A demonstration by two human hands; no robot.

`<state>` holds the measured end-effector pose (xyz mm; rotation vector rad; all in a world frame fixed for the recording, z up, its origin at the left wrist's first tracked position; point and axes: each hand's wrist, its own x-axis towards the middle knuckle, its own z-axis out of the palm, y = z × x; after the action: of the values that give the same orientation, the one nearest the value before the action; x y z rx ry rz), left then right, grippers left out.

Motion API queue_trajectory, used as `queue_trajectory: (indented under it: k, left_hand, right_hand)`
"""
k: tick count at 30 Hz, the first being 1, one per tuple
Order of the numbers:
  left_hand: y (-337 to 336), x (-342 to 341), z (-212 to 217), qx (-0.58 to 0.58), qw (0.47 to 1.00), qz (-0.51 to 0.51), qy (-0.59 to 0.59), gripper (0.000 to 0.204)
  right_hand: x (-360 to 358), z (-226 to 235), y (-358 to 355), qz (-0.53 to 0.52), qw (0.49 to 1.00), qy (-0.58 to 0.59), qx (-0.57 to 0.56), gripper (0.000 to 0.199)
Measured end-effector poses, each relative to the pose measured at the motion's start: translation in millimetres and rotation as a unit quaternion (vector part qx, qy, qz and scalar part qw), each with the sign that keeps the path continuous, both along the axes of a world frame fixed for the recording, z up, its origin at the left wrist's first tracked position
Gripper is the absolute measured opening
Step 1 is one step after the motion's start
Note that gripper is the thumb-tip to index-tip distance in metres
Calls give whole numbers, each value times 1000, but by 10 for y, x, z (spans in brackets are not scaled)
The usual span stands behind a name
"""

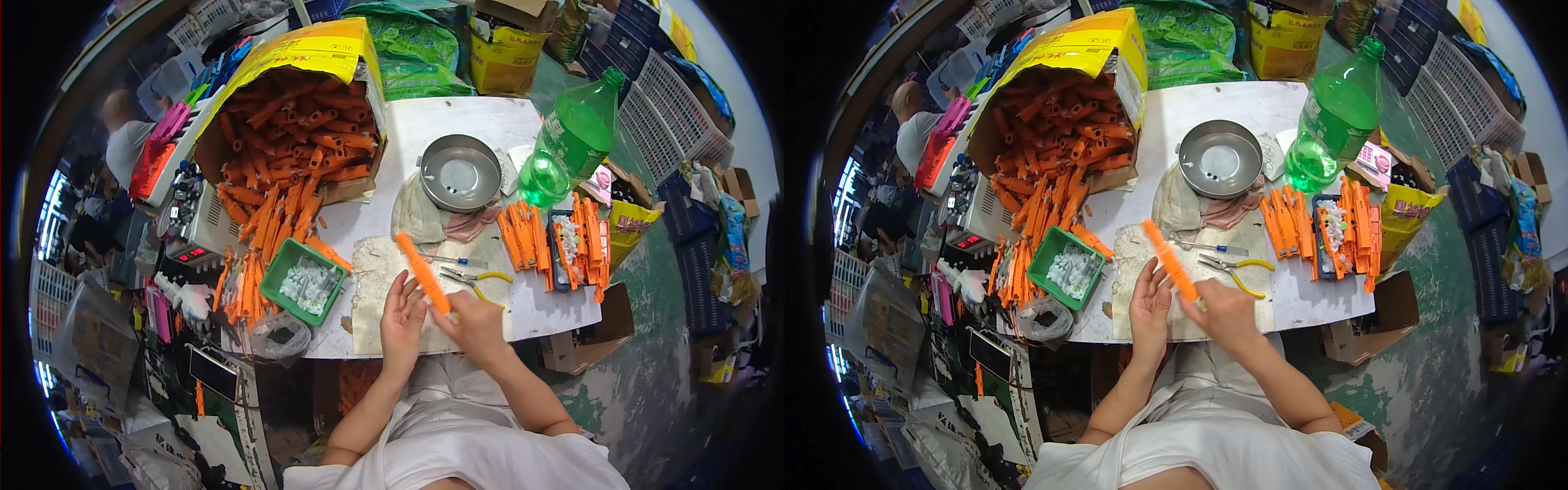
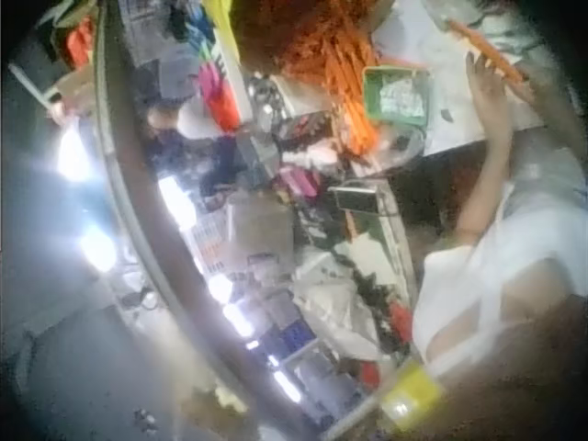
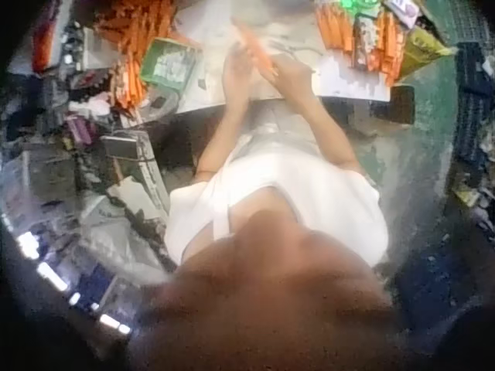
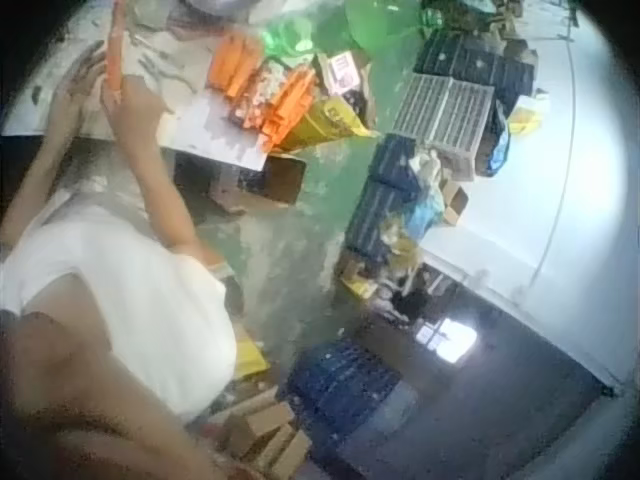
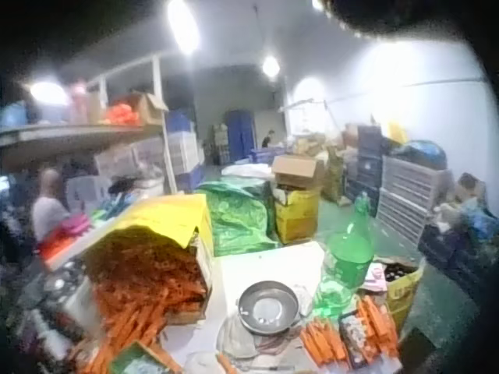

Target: The person assembles orange plastic lighters at a cluttered workbench. They insert small white components into the lighter bodies, use a screwdriver to adjust internal parts, and trim excess material with pliers. The person handles the lighters one at a time, placing finished units into a pile on the table.

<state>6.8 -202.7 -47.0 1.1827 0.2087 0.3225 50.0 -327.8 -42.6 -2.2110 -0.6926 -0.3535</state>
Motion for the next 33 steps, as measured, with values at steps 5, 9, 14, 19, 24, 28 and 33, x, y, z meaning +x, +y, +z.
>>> queue_trajectory:
  k: [5,9,14,19,24,28,33]
  left_hand:
    - [53,-129,-400,330,940,73,-30,50]
    - [20,-176,-408,419,902,69,-80,39]
    - [40,-148,-400,436,894,54,-83,31]
    - [30,-133,-339,436,897,45,-64,24]
    - [25,-118,-370,440,895,41,-70,22]
    - [27,-116,-346,442,893,42,-74,21]
    - [26,-118,-357,438,895,42,-73,21]
  right_hand:
    - [512,-91,-298,-137,990,11,-44,27]
    - [708,-204,-397,-180,976,48,-112,35]
    - [691,-251,-383,-171,977,28,-120,37]
    - [697,-241,-375,-170,975,42,-134,37]
    - [692,-228,-374,-170,976,44,-126,37]
    - [693,-217,-374,-167,977,46,-122,36]
    - [683,-188,-359,-166,978,51,-116,35]
